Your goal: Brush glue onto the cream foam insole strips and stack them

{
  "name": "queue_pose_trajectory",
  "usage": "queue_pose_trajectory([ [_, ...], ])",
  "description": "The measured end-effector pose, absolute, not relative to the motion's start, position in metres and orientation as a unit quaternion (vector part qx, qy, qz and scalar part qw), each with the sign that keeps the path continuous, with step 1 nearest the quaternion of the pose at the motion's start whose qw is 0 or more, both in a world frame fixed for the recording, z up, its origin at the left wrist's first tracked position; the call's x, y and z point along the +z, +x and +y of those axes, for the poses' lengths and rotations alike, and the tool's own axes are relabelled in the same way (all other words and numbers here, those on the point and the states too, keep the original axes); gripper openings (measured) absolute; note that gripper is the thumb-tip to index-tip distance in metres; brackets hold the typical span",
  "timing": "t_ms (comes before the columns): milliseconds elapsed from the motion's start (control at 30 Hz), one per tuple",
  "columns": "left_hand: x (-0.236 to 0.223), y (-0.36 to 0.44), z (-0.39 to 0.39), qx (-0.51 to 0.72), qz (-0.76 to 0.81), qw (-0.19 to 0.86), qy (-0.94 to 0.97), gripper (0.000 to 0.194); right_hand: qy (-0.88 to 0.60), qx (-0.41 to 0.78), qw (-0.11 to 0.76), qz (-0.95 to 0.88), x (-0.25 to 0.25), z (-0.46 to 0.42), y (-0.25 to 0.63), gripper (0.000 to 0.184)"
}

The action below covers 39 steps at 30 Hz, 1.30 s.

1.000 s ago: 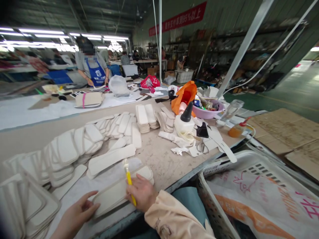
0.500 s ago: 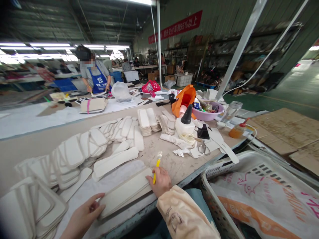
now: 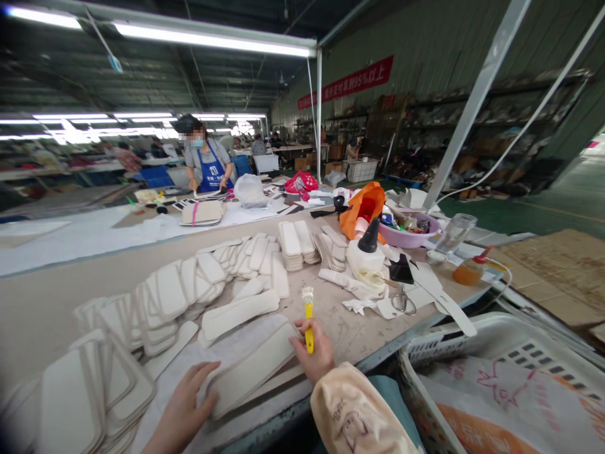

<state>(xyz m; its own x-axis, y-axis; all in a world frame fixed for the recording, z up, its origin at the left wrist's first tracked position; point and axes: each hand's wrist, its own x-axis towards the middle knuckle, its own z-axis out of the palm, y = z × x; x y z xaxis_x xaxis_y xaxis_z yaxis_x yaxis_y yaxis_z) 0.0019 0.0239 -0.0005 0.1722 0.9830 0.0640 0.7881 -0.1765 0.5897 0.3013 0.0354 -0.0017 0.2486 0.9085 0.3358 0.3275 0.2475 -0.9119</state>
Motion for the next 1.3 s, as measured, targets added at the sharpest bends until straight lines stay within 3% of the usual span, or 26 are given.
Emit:
queue_pose_trajectory([
  [200,0.043,0.021,0.024,0.272,0.550,0.295,0.733,0.063,-0.415,0.397,0.619,-0.536,0.078,0.036,0.278,0.037],
  [267,0.059,0.033,0.022,0.278,0.512,0.345,0.736,0.054,-0.383,0.419,0.614,-0.549,0.104,0.035,0.273,0.037],
  [333,0.067,0.045,0.017,0.279,0.491,0.400,0.722,0.033,-0.368,0.426,0.609,-0.558,0.123,0.034,0.270,0.037],
  [400,0.064,0.057,0.010,0.294,0.491,0.457,0.682,0.032,-0.366,0.424,0.610,-0.561,0.133,0.034,0.269,0.037],
  [567,0.039,0.082,-0.012,0.363,0.471,0.564,0.572,0.049,-0.377,0.429,0.628,-0.529,0.130,0.037,0.268,0.039],
  [733,0.030,0.101,-0.035,0.408,0.474,0.632,0.459,0.053,-0.412,0.439,0.642,-0.476,0.116,0.031,0.266,0.040],
  [1067,0.046,0.121,-0.061,0.431,0.473,0.663,0.389,0.046,-0.446,0.390,0.642,-0.487,0.106,0.017,0.282,0.034],
  [1300,0.065,0.126,-0.093,0.397,0.366,0.786,0.302,0.042,-0.463,0.367,0.633,-0.500,0.085,0.024,0.295,0.035],
])
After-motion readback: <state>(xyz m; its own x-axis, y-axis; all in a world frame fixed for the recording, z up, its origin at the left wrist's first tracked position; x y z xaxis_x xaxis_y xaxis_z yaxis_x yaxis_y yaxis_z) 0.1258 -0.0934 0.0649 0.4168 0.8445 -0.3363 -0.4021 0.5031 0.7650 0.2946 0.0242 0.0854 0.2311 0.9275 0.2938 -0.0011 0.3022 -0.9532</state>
